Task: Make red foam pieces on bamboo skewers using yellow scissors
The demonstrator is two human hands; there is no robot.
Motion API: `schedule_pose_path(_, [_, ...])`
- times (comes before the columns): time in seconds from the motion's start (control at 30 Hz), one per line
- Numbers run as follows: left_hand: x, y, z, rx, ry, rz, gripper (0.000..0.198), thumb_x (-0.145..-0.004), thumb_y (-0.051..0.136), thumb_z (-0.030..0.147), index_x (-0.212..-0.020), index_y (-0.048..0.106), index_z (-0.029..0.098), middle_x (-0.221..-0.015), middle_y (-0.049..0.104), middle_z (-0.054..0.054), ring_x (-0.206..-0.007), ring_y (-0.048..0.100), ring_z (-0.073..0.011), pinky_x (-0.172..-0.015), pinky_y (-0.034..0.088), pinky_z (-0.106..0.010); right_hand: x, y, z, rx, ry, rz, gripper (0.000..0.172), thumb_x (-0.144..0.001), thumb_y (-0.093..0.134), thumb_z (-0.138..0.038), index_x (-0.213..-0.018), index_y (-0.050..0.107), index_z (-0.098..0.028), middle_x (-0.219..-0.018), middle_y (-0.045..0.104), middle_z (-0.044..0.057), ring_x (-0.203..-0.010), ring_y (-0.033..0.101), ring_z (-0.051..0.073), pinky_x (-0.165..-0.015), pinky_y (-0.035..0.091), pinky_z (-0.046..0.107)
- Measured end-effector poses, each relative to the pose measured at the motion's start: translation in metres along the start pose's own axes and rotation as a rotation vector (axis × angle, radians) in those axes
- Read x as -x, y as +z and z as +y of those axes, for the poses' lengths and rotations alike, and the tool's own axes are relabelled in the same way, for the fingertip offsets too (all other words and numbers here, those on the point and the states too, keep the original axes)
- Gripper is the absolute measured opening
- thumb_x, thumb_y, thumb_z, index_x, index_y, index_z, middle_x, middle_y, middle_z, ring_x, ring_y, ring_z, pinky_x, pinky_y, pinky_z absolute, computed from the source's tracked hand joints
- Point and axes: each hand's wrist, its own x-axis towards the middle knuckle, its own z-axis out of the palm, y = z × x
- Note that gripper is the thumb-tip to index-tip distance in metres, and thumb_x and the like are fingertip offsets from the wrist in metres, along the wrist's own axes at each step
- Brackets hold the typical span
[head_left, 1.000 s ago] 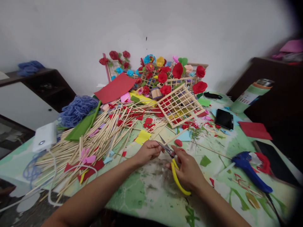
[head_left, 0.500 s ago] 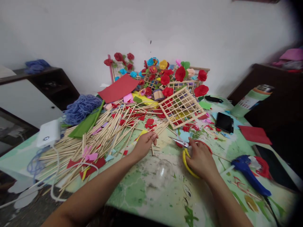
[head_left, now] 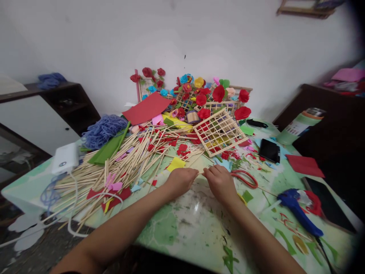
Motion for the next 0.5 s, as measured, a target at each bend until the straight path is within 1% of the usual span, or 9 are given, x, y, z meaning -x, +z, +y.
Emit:
schedule_pose_path(0.07, [0.000,0.000,-0.002,-0.041,-0.022,-0.011,0.025,-0.086,0.036,0.024,-0.097,0.057,0.018,-0.085,0.065,-0.008,-0.079,0.060,-0.0186,-0.070,0.043,-0.028,-0.005,0.003,-0.001,-0.009,0.024,-0.088,0.020,-0.087,0.046,-0.024,-0.076,0.061,-0.017,-0.066,0.058,0.005,-0.073,0.049,0.017,-0.069,0.031,0.029])
schedule_pose_path(0.2, [0.001,-0.002,-0.003,-0.054,-0.076,-0.017,0.021,-0.083,0.038,0.021,-0.088,0.058,0.017,-0.080,0.064,-0.010,-0.075,0.059,-0.0208,-0.067,0.042,-0.030,-0.011,0.004,-0.004,-0.042,0.090,-0.196,0.029,-0.088,0.043,-0.029,-0.070,0.060,-0.016,-0.067,0.060,0.006,-0.070,0.051,0.017,-0.067,0.030,0.028])
schedule_pose_path(0.37, [0.000,-0.002,-0.001,-0.043,-0.119,-0.035,0.019,-0.081,0.040,0.020,-0.087,0.058,0.017,-0.081,0.063,-0.010,-0.076,0.058,-0.0208,-0.068,0.041,-0.030,-0.013,0.004,-0.014,-0.048,0.161,-0.235,0.030,-0.088,0.043,-0.028,-0.069,0.062,-0.016,-0.066,0.062,0.009,-0.067,0.055,0.018,-0.060,0.029,0.028])
schedule_pose_path(0.5, [-0.004,0.001,0.000,-0.023,-0.212,0.011,0.021,-0.082,0.038,0.019,-0.085,0.058,0.015,-0.077,0.061,-0.011,-0.073,0.057,-0.0222,-0.067,0.040,-0.031,-0.017,0.002,-0.025,-0.008,0.285,-0.249,0.033,-0.090,0.036,-0.027,-0.073,0.061,-0.015,-0.064,0.063,0.010,-0.059,0.056,0.018,-0.052,0.025,0.027])
